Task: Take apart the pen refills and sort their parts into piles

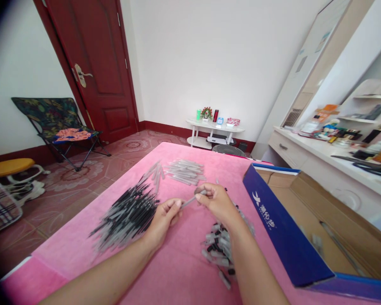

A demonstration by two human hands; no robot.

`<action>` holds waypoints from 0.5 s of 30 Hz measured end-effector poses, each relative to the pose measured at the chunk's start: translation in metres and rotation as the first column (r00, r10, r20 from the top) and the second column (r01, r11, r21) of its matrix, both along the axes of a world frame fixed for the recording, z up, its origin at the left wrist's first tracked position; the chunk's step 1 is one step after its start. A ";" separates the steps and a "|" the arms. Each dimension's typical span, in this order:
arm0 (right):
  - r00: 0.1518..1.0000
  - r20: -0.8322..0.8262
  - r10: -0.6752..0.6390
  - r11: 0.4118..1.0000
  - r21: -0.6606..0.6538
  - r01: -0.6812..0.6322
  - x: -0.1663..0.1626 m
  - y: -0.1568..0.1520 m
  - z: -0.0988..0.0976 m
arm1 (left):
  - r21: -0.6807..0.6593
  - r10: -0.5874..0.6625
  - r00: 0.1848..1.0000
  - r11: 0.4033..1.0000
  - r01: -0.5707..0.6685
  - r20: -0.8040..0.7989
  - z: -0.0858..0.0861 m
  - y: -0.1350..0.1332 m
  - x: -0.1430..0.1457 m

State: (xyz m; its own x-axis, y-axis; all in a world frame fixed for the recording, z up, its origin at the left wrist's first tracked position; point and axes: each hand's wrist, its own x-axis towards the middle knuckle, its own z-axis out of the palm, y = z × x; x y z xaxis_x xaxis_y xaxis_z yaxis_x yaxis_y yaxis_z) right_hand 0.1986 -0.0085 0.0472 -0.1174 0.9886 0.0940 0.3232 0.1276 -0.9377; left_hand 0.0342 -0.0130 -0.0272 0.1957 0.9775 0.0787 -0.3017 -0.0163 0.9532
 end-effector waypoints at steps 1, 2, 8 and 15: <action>0.997 -0.003 -0.074 0.996 0.047 0.074 0.008 -0.002 0.007 | -0.009 -0.010 1.000 1.000 0.011 0.022 0.001 -0.001 0.000; 0.983 -0.026 -0.181 0.976 0.116 0.183 0.017 -0.003 0.013 | -0.014 -0.018 0.999 1.000 0.019 0.042 0.002 -0.001 0.000; 0.492 -0.143 -0.859 0.360 0.515 0.778 0.086 -0.021 0.036 | -0.009 -0.039 0.998 0.999 0.040 0.049 0.001 -0.002 0.001; 0.004 0.624 -0.781 0.345 0.427 0.836 0.126 -0.038 0.042 | 0.036 -0.049 0.999 0.998 0.049 0.010 -0.002 0.001 0.002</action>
State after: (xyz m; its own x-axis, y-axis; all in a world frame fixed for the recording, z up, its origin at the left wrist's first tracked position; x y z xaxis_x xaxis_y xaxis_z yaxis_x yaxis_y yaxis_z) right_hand 0.3242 -0.0466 0.0888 0.7744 0.4818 0.4101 0.6225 -0.6963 -0.3573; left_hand 0.0362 -0.0120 -0.0292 0.2425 0.9632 0.1157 -0.3133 -0.0351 0.9490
